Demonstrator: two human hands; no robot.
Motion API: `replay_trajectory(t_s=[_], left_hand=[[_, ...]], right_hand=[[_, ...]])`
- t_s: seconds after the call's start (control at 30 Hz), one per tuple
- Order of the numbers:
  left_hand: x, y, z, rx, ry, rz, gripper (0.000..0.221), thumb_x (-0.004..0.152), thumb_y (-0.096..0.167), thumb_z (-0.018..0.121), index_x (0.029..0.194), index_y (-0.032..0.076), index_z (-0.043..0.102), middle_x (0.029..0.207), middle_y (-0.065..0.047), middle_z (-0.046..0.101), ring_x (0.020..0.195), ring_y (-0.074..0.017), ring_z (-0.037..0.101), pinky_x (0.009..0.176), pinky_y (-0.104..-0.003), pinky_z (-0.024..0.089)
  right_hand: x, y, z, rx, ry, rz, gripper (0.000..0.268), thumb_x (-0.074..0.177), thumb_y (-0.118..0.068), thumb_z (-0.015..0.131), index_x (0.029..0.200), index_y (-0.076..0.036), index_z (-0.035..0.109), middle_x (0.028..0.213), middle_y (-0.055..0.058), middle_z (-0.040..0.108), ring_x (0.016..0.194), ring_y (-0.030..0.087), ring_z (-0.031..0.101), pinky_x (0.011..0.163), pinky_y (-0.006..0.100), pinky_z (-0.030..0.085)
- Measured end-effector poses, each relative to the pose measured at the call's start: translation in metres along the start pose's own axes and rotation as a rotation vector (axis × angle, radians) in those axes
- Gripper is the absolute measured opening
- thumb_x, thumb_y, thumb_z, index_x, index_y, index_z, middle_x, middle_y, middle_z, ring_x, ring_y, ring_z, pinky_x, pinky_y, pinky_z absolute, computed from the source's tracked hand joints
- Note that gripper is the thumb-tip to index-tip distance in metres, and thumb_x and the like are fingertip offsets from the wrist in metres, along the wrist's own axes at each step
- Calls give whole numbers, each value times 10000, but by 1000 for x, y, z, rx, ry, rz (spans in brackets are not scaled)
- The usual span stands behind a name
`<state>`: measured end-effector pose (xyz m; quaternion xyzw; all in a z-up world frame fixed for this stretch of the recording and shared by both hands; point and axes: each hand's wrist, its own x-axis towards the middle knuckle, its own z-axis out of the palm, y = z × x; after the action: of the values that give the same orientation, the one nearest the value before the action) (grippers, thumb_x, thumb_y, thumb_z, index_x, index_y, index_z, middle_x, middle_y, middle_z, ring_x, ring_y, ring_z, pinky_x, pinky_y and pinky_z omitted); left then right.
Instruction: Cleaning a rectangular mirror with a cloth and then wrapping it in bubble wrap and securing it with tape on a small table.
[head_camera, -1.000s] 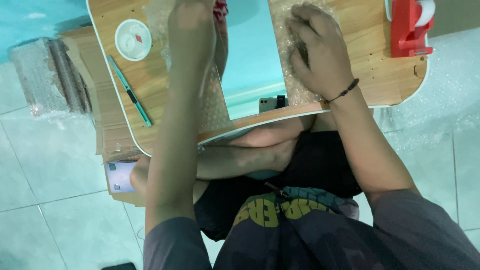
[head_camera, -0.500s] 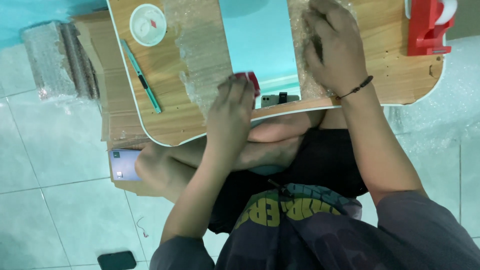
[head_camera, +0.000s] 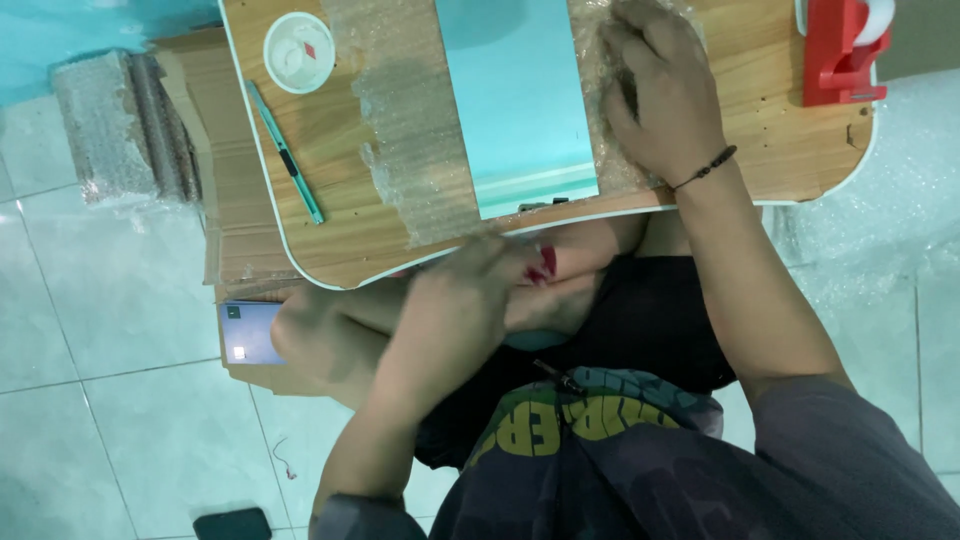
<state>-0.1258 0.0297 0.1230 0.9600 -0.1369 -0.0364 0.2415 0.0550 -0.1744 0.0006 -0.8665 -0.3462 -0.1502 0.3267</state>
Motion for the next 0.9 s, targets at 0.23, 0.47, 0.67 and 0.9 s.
replay_trajectory(t_s=[0.23, 0.47, 0.67, 0.9], left_hand=[[98, -68, -15, -48, 445, -38, 220, 960, -14, 611, 1142, 77, 695, 1067, -99, 689, 890, -297, 681, 739, -393, 527], [160, -110, 11, 96, 642, 88, 123, 907, 34, 633, 1019, 60, 676, 906, -101, 718, 769, -328, 660, 676, -440, 503], [169, -117, 32, 15, 576, 30, 130, 927, 91, 580, 1005, 63, 680, 878, -88, 725, 739, -302, 659, 659, -424, 504], [169, -115, 44, -73, 532, -40, 201, 952, 162, 513, 989, 66, 686, 844, -72, 733, 700, -270, 657, 639, -404, 504]], right_hand=[[1, -1, -1, 38, -10, 26, 419, 882, 69, 678, 1293, 144, 691, 1394, 214, 570, 1249, 407, 530, 1089, 463, 416], [3, 3, 0, 40, 15, 10, 381, 881, 53, 700, 1256, 123, 704, 1391, 216, 578, 1269, 387, 546, 1092, 455, 435], [4, 2, -2, 70, -6, 37, 393, 886, 55, 685, 1271, 128, 697, 1387, 205, 570, 1237, 386, 541, 1080, 454, 425], [3, 3, -1, 63, -13, 19, 430, 875, 59, 696, 1300, 127, 680, 1392, 203, 564, 1211, 408, 540, 1065, 472, 426]])
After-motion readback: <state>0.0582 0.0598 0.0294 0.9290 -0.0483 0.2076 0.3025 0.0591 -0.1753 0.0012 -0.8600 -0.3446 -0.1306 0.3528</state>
